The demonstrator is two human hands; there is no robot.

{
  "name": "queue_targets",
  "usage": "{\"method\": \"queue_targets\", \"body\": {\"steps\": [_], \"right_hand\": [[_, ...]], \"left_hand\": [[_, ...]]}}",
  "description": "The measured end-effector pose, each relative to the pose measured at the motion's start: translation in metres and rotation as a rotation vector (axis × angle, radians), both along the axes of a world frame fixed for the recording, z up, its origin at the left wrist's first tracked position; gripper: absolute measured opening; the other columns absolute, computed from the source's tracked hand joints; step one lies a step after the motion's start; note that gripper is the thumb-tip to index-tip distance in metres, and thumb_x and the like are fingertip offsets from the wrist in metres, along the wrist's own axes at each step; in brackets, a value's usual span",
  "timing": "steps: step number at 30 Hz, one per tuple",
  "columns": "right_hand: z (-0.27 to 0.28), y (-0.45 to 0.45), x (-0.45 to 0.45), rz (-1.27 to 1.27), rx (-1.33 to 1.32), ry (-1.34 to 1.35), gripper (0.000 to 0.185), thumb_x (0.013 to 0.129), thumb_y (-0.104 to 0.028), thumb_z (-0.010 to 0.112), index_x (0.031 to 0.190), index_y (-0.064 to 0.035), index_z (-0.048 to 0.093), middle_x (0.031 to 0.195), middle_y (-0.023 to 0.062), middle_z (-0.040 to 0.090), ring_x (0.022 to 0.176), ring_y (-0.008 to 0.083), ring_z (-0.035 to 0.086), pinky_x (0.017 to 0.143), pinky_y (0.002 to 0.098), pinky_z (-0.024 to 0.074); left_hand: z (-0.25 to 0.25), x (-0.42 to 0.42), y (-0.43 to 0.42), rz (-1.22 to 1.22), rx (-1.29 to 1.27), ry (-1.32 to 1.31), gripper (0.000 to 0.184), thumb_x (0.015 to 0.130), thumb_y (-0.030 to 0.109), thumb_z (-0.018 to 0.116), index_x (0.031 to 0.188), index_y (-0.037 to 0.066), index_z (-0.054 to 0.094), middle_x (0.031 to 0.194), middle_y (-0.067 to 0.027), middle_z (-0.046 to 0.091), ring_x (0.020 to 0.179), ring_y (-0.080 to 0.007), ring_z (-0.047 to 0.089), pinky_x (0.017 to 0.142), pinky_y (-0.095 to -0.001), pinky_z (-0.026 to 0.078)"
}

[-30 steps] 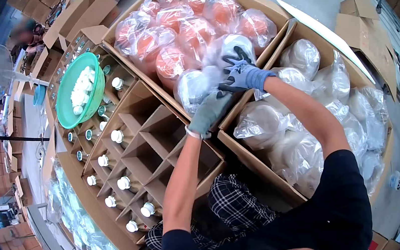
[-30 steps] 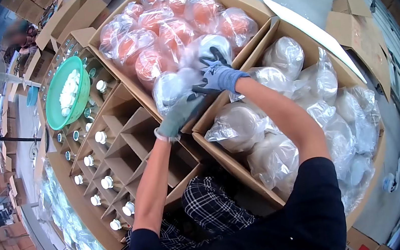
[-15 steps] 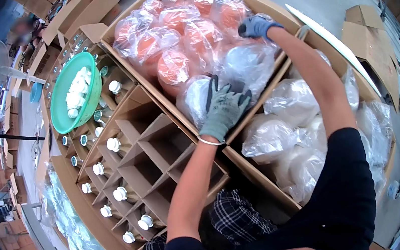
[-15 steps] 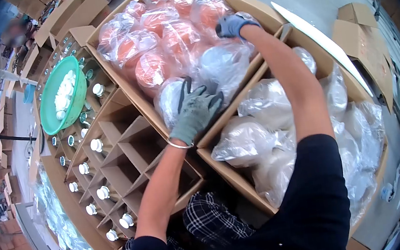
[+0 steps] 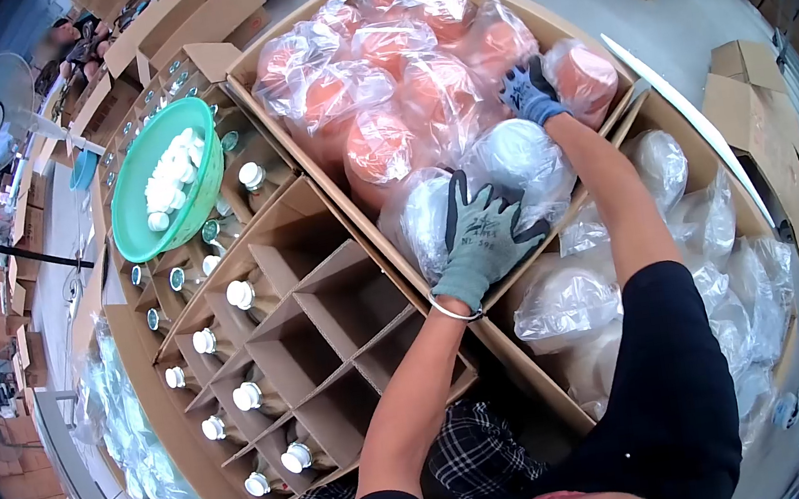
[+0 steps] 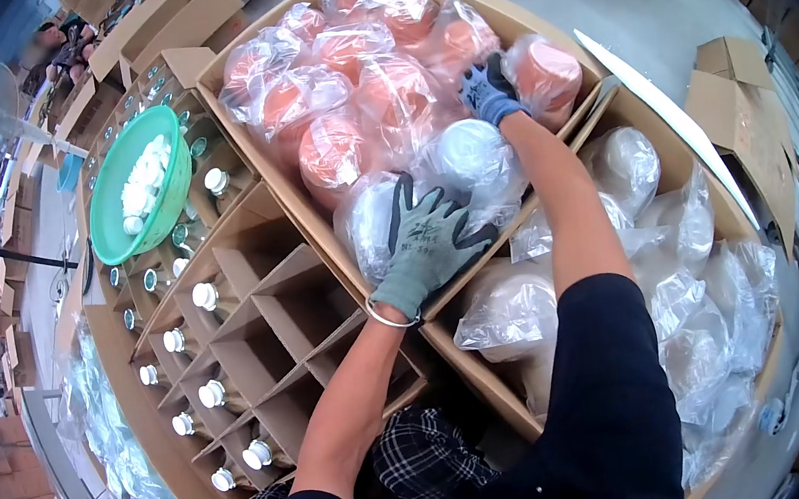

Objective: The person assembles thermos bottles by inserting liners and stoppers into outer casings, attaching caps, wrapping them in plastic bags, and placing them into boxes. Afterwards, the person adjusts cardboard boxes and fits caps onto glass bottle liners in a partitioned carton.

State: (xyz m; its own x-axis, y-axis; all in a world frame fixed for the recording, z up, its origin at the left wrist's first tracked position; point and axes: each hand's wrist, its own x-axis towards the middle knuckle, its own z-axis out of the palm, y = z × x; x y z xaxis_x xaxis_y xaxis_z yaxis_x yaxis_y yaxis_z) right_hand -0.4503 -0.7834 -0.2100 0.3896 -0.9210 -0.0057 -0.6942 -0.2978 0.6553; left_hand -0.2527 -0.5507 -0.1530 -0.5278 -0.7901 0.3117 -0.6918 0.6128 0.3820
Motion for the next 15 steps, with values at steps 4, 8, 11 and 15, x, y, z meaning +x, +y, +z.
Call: {"method": "queue_targets", "body": {"steps": [4, 8, 11, 15], "right_hand": [[0.044, 0.029, 0.003, 0.099, -0.013, -0.046, 0.036, 0.087, -0.017, 0.049, 0.122, -0.0228, 0.055, 0.125, 0.0051, 0.051, 0.098, 0.0241, 0.062, 0.087, 0.0586, 0.0407], [0.096, 0.005, -0.010, 0.074, 0.090, 0.002, 0.038, 0.085, -0.018, 0.055, 0.123, -0.0170, 0.053, 0.127, 0.0135, 0.053, 0.094, 0.0300, 0.066, 0.068, 0.0450, 0.0533], [0.140, 0.022, -0.005, -0.032, 0.123, -0.302, 0.037, 0.083, -0.023, 0.059, 0.119, -0.0142, 0.059, 0.122, 0.0162, 0.057, 0.104, 0.0335, 0.061, 0.082, 0.0464, 0.0512], [0.108, 0.028, 0.005, 0.068, 0.512, -0.329, 0.034, 0.082, -0.028, 0.058, 0.113, -0.0130, 0.063, 0.118, 0.0096, 0.062, 0.108, 0.0303, 0.059, 0.089, 0.0446, 0.0482]], "left_hand": [[0.001, -0.001, 0.003, 0.028, -0.005, 0.023, 0.046, 0.084, 0.049, 0.056, 0.097, 0.007, 0.068, 0.098, -0.0113, 0.063, 0.107, -0.0286, 0.053, 0.111, -0.0548, 0.013], [-0.007, 0.002, 0.005, 0.006, -0.075, 0.048, 0.044, 0.084, 0.045, 0.057, 0.100, 0.005, 0.067, 0.099, -0.0130, 0.063, 0.105, -0.0292, 0.053, 0.102, -0.0473, 0.029], [-0.008, 0.003, 0.006, -0.028, 0.055, -0.016, 0.042, 0.085, 0.042, 0.056, 0.096, 0.003, 0.068, 0.093, -0.0149, 0.064, 0.102, -0.0299, 0.054, 0.096, -0.0408, 0.037], [-0.004, 0.003, 0.011, 0.002, 0.046, 0.061, 0.042, 0.085, 0.043, 0.057, 0.092, 0.004, 0.069, 0.096, -0.0149, 0.065, 0.107, -0.0313, 0.054, 0.102, -0.0420, 0.034]]}}
